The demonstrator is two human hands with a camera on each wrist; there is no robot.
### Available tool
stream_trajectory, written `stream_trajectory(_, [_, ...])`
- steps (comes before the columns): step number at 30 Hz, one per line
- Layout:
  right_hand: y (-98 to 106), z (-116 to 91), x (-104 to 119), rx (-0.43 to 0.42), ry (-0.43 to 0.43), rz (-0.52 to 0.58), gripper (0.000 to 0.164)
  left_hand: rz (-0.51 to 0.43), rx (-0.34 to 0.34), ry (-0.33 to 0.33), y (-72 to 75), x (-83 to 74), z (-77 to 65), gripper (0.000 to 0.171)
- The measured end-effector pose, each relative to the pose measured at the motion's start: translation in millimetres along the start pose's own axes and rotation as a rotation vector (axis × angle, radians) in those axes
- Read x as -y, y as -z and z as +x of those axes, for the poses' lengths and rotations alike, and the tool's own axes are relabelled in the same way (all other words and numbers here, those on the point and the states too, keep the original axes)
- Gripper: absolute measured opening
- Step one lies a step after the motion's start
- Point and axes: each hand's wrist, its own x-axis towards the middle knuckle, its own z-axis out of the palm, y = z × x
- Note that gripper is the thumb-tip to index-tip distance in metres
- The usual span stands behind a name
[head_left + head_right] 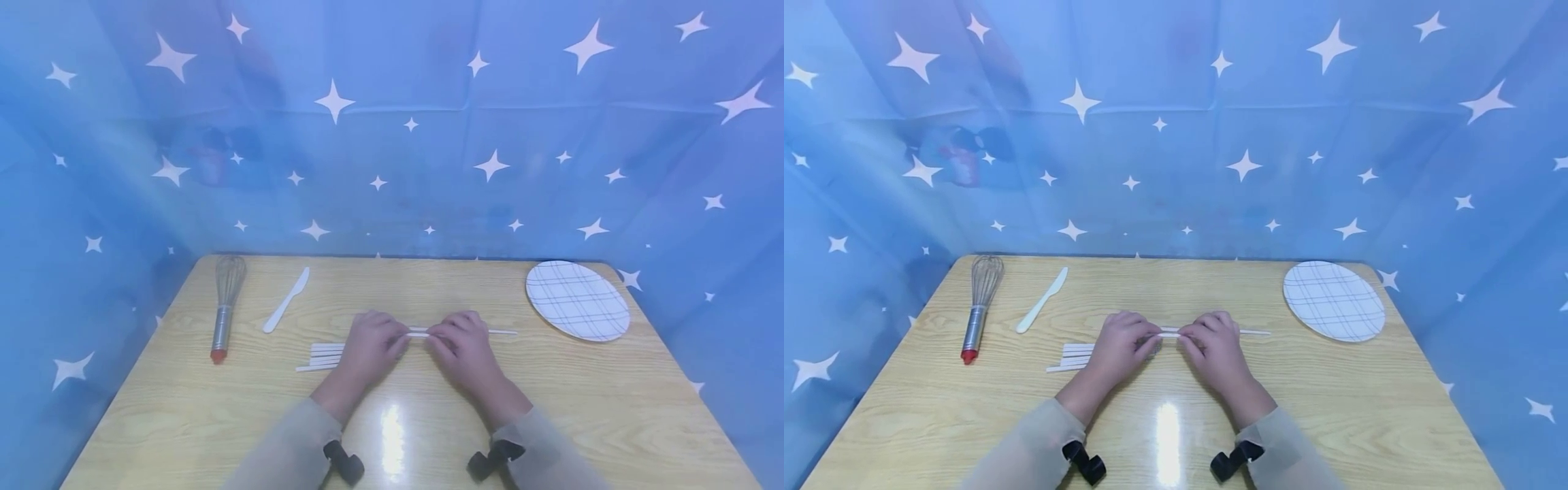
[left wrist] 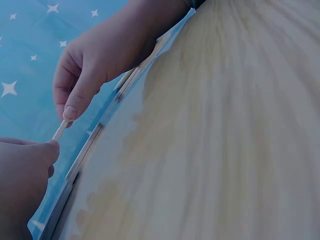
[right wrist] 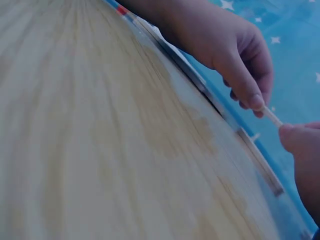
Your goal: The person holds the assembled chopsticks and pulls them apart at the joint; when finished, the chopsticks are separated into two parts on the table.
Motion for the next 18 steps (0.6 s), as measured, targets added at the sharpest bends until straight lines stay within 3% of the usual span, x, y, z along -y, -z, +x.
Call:
stream_trajectory(7, [18,-13,-16,-0.045,0.011,-0.019,0.016,-0.026,0.003,-0.039,-17.5,-17.9,9.3,0.012])
stream_trajectory(13, [33,-21,-26,-0.036,-0.023,-0.025,0.015,-0.024,0.014,-0.027,-29.6,-33.2,18.7,0.011])
stream_trajectory(18, [48,-28,-36,-0.078,-0.006,-0.036,0.017,0.008,0.042,-0.070,-39.5,-46.8,27.1,0.017])
